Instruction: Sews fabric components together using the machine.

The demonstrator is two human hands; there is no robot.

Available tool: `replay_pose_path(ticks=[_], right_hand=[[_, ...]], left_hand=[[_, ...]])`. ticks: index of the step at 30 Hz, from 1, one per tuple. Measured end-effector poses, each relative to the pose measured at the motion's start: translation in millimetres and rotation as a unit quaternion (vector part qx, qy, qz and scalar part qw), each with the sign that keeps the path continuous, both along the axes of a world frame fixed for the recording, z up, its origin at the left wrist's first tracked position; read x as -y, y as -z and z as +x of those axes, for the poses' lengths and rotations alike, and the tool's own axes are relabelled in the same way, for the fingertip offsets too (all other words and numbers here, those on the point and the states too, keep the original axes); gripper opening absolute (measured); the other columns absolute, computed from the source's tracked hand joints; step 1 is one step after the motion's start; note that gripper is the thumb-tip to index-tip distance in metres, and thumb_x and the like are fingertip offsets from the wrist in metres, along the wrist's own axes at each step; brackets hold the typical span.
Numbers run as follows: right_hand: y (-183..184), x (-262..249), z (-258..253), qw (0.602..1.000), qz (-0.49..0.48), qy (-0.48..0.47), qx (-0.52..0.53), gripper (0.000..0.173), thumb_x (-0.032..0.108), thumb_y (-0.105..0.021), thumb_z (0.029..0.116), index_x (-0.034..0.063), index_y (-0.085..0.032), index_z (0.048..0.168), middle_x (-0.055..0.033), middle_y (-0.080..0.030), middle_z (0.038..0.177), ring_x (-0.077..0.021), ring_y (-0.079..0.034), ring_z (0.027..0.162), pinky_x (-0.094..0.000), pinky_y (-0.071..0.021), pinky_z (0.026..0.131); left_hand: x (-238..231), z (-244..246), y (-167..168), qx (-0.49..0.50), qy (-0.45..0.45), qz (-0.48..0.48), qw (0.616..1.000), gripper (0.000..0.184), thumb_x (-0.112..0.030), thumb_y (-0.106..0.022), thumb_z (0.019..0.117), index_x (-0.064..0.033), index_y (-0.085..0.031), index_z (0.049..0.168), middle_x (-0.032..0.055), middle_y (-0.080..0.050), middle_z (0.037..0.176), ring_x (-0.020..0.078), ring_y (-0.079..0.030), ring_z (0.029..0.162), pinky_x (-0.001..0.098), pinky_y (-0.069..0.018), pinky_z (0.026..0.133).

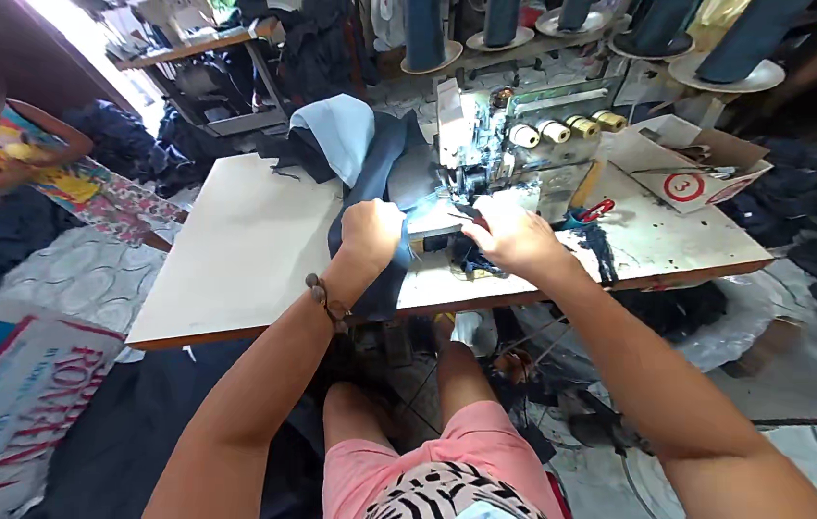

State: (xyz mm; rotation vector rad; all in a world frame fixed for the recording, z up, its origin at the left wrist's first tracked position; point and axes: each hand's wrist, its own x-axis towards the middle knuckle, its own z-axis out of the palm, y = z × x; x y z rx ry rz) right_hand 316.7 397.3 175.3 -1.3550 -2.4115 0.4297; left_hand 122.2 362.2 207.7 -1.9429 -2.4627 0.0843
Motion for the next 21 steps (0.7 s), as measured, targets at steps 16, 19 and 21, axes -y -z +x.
replay_pose_path(ticks=[16,19,21], right_hand=[[115.9,51.4,30.0,0.971,0.004,-0.135,-0.196,0.022,0.014,-0.055,0.1031,0.0003,-0.073,0.103,-0.014,-0.07,0.09,-0.0273,-0.069,0.082,-0.0518,-0.0556,0.075],[115.1,62.1,18.9,0.926,-0.126,-0.198,-0.296,0.028,0.011,-0.046,0.1079,-0.0029,-0.069,0.112,-0.0109,-0.072,0.105,-0.0124,-0.067,0.093,-0.0337,-0.0552,0.089],[109.3,79.0,5.9,0.897,-0.184,-0.174,-0.361,0.029,0.014,-0.042,0.1097,-0.0018,-0.066,0.116,-0.0057,-0.069,0.096,-0.0063,-0.065,0.076,-0.0257,-0.0575,0.073]], left_hand=[[131.0,-86.2,29.4,0.229,0.055,-0.317,0.919,0.05,-0.041,-0.052,0.107,0.0067,-0.065,0.115,0.0228,-0.067,0.102,0.032,-0.065,0.095,0.055,-0.0504,0.088],[166.6,-60.6,-69.7,0.354,0.162,-0.119,0.913,0.03,-0.024,-0.049,0.1074,-0.0017,-0.063,0.122,0.0033,-0.069,0.101,0.0041,-0.064,0.092,0.0279,-0.0542,0.09],[159.0,-44.0,-149.7,0.439,0.136,0.165,0.873,0.024,-0.02,-0.033,0.1117,-0.017,-0.056,0.119,-0.015,-0.065,0.098,-0.0096,-0.062,0.091,0.013,-0.0546,0.083]])
